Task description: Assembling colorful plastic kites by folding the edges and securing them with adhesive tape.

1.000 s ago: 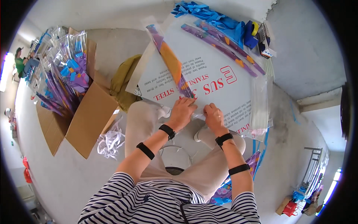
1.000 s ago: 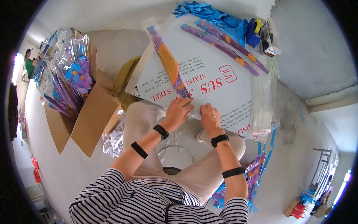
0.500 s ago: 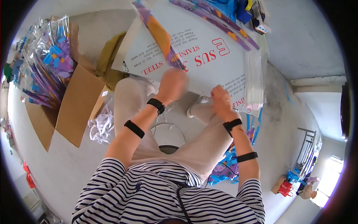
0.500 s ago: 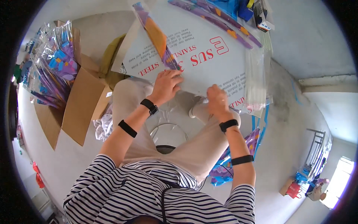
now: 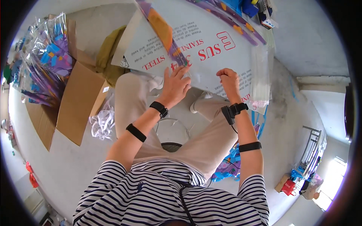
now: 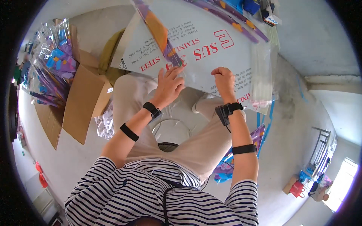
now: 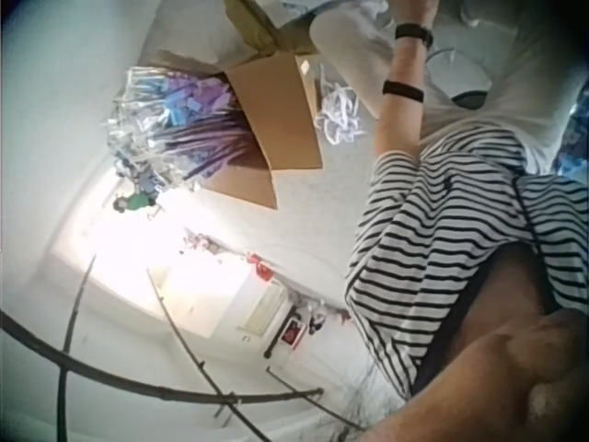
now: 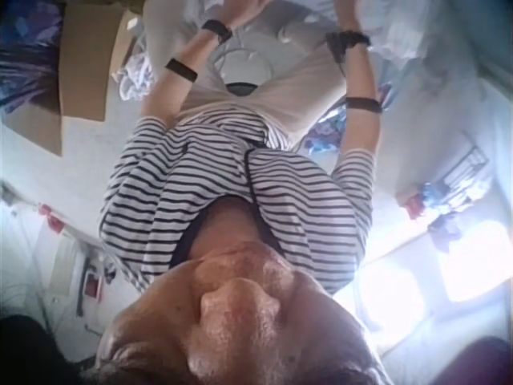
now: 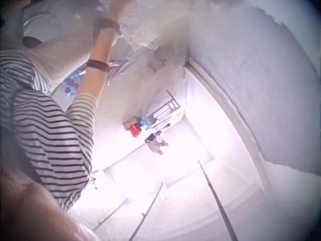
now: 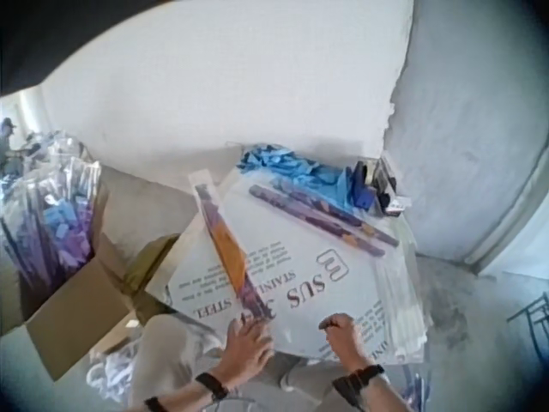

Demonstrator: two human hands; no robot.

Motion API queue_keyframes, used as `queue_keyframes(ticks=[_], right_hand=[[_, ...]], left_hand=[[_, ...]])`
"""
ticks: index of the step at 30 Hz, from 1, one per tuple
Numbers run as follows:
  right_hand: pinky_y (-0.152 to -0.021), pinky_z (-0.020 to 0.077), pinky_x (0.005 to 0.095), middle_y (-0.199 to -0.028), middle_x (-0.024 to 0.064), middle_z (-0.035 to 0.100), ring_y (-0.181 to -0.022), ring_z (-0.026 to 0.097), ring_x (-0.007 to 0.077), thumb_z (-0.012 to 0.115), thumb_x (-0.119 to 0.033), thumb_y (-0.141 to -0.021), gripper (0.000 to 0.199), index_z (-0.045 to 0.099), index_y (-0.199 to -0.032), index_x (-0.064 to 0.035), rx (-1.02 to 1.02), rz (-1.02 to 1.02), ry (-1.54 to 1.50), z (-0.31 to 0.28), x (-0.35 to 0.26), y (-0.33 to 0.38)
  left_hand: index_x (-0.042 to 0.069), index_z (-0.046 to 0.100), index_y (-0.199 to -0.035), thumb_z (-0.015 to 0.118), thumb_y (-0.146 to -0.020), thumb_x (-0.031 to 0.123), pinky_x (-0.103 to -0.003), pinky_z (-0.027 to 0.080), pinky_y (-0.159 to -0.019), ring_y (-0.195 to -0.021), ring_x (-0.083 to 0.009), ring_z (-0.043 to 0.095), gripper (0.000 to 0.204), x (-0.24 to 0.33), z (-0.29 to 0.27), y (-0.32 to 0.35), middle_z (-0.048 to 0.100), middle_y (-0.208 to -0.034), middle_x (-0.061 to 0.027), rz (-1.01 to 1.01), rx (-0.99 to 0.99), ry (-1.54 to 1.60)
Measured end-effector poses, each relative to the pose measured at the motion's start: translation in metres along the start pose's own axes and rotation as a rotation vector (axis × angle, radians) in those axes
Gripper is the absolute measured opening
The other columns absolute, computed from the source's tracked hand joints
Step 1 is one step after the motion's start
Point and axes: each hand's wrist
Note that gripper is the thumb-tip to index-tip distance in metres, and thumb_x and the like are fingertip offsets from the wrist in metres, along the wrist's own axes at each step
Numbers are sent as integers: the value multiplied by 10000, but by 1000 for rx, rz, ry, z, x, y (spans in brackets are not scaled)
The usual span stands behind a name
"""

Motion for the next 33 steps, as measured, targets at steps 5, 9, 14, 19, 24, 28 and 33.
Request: queue_keyframes(ticks=[5,9,14,19,24,28,33], right_hand=[[-715,528,327,-886,112,641,-776,647,235,573,66,-745,251,723,-935,3,-22,-319,-37,19,10,2],[-743,540,335,-1022,101,622,-825,645,237,586,125,-698,383,699,-1038,-12,-173,-373,16,23,-13,9],[-753,545,340,-1072,100,606,-883,645,252,603,145,-671,468,669,-1105,-20,-259,-453,33,24,-17,10],[-783,555,355,-1081,98,616,-934,648,270,611,160,-674,474,673,-1103,-31,-212,-480,14,23,-18,10],[-785,560,354,-1072,96,626,-957,644,286,636,152,-669,457,680,-1082,-40,-245,-569,90,24,-16,8],[-764,557,350,-1015,89,639,-923,655,281,659,138,-680,373,694,-1012,-29,-223,-599,100,25,-12,4],[-727,532,337,-909,85,645,-810,662,248,701,89,-733,195,692,-910,8,-284,-486,-32,26,-10,-2]], left_hand=[[106,599,-819,723,-821,92,-671,241,-1116,-1326,-290,509,125,1,2,0,581,-1350,-87,-43,72,122],[99,597,-801,718,-817,84,-659,275,-1105,-1213,-284,571,122,2,-6,0,593,-1282,-91,-80,92,174],[97,593,-777,722,-808,71,-660,299,-1084,-1102,-287,603,135,5,-9,-3,604,-1117,-71,-76,124,194],[94,577,-826,701,-830,39,-664,284,-1091,-1208,-287,596,136,2,-8,-3,614,-1009,-41,-62,77,173],[86,557,-867,676,-849,23,-669,261,-1108,-1255,-301,575,136,0,-3,-2,631,-980,-66,-119,96,262],[78,548,-888,662,-854,14,-656,256,-1123,-1246,-313,576,135,-3,0,-1,637,-987,-88,-147,106,305],[69,536,-896,661,-847,3,-653,255,-1130,-1218,-320,584,150,-5,0,0,627,-999,-104,-138,130,320]])
Point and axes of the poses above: each hand's wrist, its own y-axis away from the middle knuckle, its own z-axis out of the palm, x = y × z
